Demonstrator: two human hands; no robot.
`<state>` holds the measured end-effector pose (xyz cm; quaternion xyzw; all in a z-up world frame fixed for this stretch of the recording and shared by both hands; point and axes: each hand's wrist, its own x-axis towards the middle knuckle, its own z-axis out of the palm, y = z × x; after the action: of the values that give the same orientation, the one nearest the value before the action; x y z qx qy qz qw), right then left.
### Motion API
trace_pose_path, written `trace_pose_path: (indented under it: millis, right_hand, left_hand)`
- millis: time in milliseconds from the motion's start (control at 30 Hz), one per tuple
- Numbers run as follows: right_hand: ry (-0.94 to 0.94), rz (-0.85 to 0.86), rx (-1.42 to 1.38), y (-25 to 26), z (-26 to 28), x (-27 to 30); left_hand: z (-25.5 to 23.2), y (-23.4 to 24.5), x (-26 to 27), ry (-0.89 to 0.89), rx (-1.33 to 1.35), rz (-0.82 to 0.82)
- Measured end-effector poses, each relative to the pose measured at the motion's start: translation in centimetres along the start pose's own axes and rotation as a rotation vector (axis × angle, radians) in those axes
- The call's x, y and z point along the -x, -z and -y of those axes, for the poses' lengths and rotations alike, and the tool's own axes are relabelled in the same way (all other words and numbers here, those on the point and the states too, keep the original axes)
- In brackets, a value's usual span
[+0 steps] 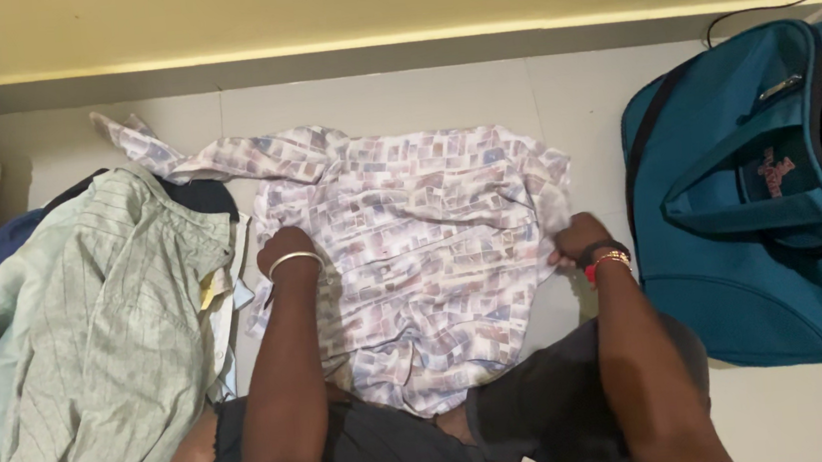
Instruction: The person folds shirts and places them into a blue duffel bag while sitting on the floor.
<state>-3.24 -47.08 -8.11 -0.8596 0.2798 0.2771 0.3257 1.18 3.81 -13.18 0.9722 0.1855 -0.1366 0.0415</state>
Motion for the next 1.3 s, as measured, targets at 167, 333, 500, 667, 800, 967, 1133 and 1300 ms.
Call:
trace_pose_path:
  millis: [167,333,500,667,800,967,1133,1300]
  right_hand:
    - [0.314,-0.619,-0.185,-0.2,-1.9,-2.2]
    - [0.596,-0.595,-0.307,-0.6,-1.1,-2.1]
    - [0.007,-0.423,-0.158,0.3,1.4,1.8]
    - [-0.045,-0.101,-0.365,-0.9,2.8,3.1]
    - [0.095,-0.009,-0.329,-0.6,2.1,1.5]
    - [0.241,-0.846,-0.250,0.3,0.0,-0.5]
    - [0.392,-0.929,-0.316,0.6,-1.6,-3.4]
    - [0.022,-0.614,-0.047,0.5,0.6,-0.8]
  left_hand:
    - [0.1,0.4,-0.6,-0.026,0.095,-0.285]
    - [-0.9,1.4,0.7,0.015,-0.078,-0.213]
    - [-4.9,0.7,1.4,0.144,-0.089,-0.107]
    - [-8.2,7.9,8.7,0.019,-0.042,0.451]
    - [-7.6,11.1,10.6,0.037,0.013,0.631]
    - [-6.8,10.0,9.7,0.029,-0.062,0.663]
    - [-6.1,8.4,9.8,-0.018,-0.122,0.678]
    - [-5.9,8.1,8.8,0.025,-0.030,0.726]
